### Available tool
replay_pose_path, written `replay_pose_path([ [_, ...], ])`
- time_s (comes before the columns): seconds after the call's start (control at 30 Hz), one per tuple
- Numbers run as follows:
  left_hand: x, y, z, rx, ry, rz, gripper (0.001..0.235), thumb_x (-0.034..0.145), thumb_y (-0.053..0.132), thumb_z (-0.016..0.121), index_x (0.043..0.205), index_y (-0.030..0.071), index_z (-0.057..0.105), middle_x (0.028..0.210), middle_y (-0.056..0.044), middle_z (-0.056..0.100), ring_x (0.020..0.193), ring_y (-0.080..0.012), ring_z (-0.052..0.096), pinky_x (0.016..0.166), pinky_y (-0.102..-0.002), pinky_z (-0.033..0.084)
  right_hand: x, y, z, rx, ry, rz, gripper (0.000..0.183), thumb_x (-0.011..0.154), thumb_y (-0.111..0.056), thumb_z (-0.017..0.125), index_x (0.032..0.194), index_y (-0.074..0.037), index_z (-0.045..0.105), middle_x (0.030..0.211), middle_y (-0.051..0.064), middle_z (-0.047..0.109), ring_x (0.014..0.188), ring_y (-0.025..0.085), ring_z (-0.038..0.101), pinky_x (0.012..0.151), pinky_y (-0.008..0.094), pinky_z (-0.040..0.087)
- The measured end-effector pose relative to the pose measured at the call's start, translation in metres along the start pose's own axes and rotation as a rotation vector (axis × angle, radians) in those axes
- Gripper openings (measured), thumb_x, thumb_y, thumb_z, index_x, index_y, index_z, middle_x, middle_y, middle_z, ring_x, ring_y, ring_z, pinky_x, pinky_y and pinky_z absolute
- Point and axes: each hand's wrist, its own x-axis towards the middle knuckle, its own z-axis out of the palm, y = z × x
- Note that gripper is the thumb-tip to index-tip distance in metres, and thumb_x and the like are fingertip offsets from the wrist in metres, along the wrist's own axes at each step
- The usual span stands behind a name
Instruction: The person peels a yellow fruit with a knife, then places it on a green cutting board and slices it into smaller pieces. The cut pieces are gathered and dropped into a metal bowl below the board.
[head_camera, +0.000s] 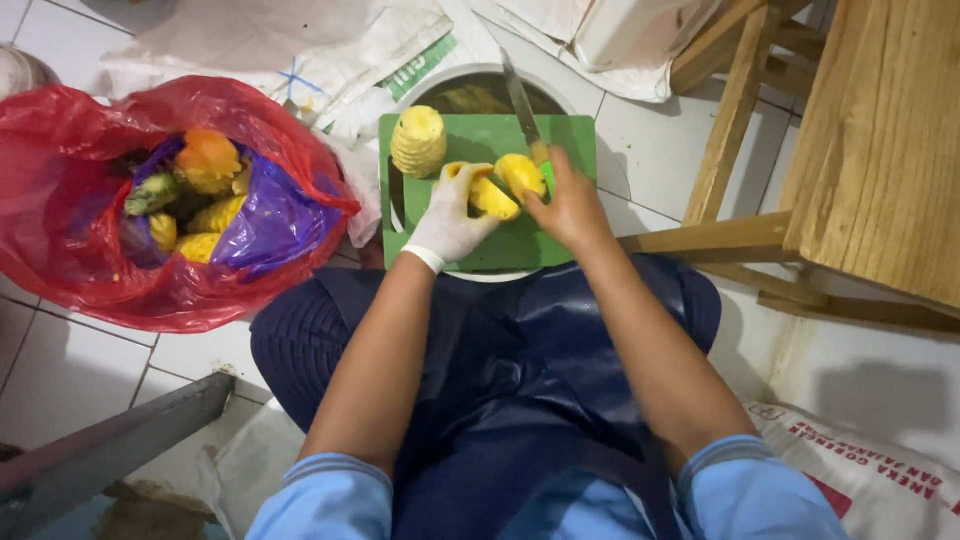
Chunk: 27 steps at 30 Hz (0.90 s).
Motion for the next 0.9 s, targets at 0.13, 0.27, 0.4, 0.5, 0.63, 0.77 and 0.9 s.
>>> replay_pose_path([
  [0.13, -0.003, 0.012, -0.001, 0.149, -0.068, 0.026, 0.069, 0.063, 0.018, 0.082, 0.125, 0.023, 0.051, 0.128, -0.006, 0.046, 0.114, -0.0443, 0.056, 0.101, -0.049, 0.05, -0.003, -0.018, -0.005, -0.23, -0.005, -0.007, 0.063, 0.085, -0.03, 0.073, 0.139, -0.014, 0.045, 0.104, 0.024, 0.068, 0.097, 0.046, 0.069, 0.08, 0.057, 0.057],
  [0.27, -0.004, 0.028, -0.009, 0.226, -0.024, -0.014, 0.061, 0.064, 0.027, 0.09, 0.109, 0.016, 0.05, 0.11, -0.007, 0.052, 0.108, -0.0379, 0.059, 0.097, -0.046, 0.052, 0.008, -0.01, -0.008, -0.19, 0.102, 0.002, 0.059, 0.086, -0.03, 0.074, 0.136, -0.011, 0.049, 0.102, 0.027, 0.068, 0.096, 0.048, 0.069, 0.078, 0.059, 0.056],
  [0.4, -0.003, 0.027, -0.002, 0.148, 0.038, -0.046, 0.06, 0.066, 0.026, 0.092, 0.106, 0.013, 0.05, 0.107, -0.01, 0.052, 0.106, -0.0393, 0.06, 0.095, -0.046, 0.052, 0.024, 0.005, -0.012, -0.136, 0.169, -0.001, 0.066, 0.088, -0.025, 0.077, 0.141, -0.01, 0.041, 0.111, 0.03, 0.065, 0.099, 0.052, 0.066, 0.08, 0.063, 0.055],
  [0.5, -0.005, 0.033, -0.005, 0.115, 0.028, -0.091, 0.058, 0.067, 0.023, 0.091, 0.106, 0.012, 0.05, 0.107, -0.01, 0.053, 0.108, -0.0388, 0.062, 0.096, -0.046, 0.052, 0.014, -0.009, -0.027, -0.178, 0.134, -0.026, 0.055, 0.091, -0.033, 0.075, 0.135, -0.012, 0.049, 0.111, 0.024, 0.063, 0.098, 0.05, 0.066, 0.081, 0.062, 0.055],
  [0.63, -0.008, 0.032, -0.001, 0.071, 0.04, -0.151, 0.055, 0.069, 0.023, 0.09, 0.105, 0.012, 0.051, 0.107, -0.011, 0.053, 0.107, -0.0394, 0.063, 0.095, -0.046, 0.053, -0.035, -0.028, -0.03, -0.214, 0.143, -0.094, 0.033, 0.107, -0.033, 0.046, 0.127, -0.008, 0.049, 0.098, 0.021, 0.059, 0.085, 0.05, 0.067, 0.069, 0.059, 0.055],
  [0.77, -0.011, 0.031, 0.007, 0.07, 0.045, -0.192, 0.056, 0.067, 0.027, 0.092, 0.104, 0.013, 0.053, 0.107, -0.01, 0.053, 0.105, -0.039, 0.064, 0.094, -0.045, 0.055, -0.076, -0.007, 0.0, -0.397, 0.109, -0.162, 0.029, 0.1, -0.02, 0.05, 0.122, -0.001, 0.05, 0.079, 0.021, 0.062, 0.068, 0.048, 0.068, 0.053, 0.053, 0.055],
  [0.9, -0.005, 0.009, 0.015, -0.012, 0.054, -0.238, 0.06, 0.064, 0.038, 0.093, 0.102, 0.014, 0.055, 0.104, -0.009, 0.054, 0.102, -0.0367, 0.066, 0.091, -0.042, 0.056, -0.095, -0.027, -0.007, -0.337, 0.026, -0.087, 0.027, 0.099, -0.018, 0.043, 0.12, -0.002, 0.048, 0.078, 0.021, 0.061, 0.065, 0.047, 0.067, 0.05, 0.055, 0.056],
])
